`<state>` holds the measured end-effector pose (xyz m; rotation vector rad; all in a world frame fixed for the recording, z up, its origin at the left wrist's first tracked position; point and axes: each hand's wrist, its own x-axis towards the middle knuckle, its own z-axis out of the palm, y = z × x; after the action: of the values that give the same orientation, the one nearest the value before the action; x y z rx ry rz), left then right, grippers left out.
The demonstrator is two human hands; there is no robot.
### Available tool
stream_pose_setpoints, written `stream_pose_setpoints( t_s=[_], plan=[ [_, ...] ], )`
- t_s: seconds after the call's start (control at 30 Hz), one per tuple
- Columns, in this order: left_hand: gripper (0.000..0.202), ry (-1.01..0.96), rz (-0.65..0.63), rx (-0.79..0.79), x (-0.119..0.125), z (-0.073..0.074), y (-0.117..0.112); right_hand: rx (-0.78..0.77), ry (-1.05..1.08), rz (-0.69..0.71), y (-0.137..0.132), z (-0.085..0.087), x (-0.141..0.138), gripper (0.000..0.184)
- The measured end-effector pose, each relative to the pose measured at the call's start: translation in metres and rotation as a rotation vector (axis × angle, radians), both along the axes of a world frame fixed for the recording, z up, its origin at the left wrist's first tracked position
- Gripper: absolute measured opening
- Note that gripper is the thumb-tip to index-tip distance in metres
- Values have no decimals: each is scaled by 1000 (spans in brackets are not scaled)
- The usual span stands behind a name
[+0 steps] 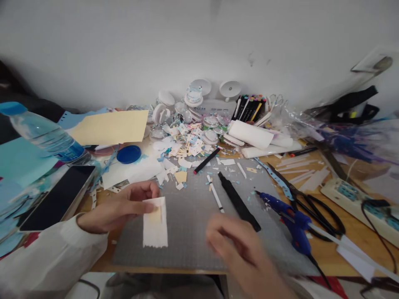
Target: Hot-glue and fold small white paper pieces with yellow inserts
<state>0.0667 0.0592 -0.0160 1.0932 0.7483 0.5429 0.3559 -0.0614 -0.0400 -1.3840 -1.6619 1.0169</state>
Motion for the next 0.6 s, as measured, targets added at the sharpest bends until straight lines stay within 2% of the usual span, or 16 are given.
stream_pose_setpoints(
  t_s=[0.07,0.1,0.13,0.2,0.3,0.37,0.47,0.6],
  plan=[
    [22,-86,3,-77,0,-2,0,-58,139,199,44,22,-35,37],
    [21,-118,6,-104,0,-5,1,-85,213,273,63,27,-50,37],
    [21,-143,9,-125,0,-8,2,-121,267,320,78,27,-61,35],
    [22,-173,15,-158,0,-16,4,-189,360,388,99,16,-77,33],
    [24,-176,26,-203,1,-28,7,-294,454,413,107,-8,-87,33],
    [24,-158,32,-222,2,-34,7,-368,486,411,105,-19,-88,33],
    [24,-139,14,-250,4,-40,5,-427,503,412,102,-22,-87,30],
    [23,-149,-26,-265,4,-43,4,-394,496,407,101,-19,-86,25]
  ],
)
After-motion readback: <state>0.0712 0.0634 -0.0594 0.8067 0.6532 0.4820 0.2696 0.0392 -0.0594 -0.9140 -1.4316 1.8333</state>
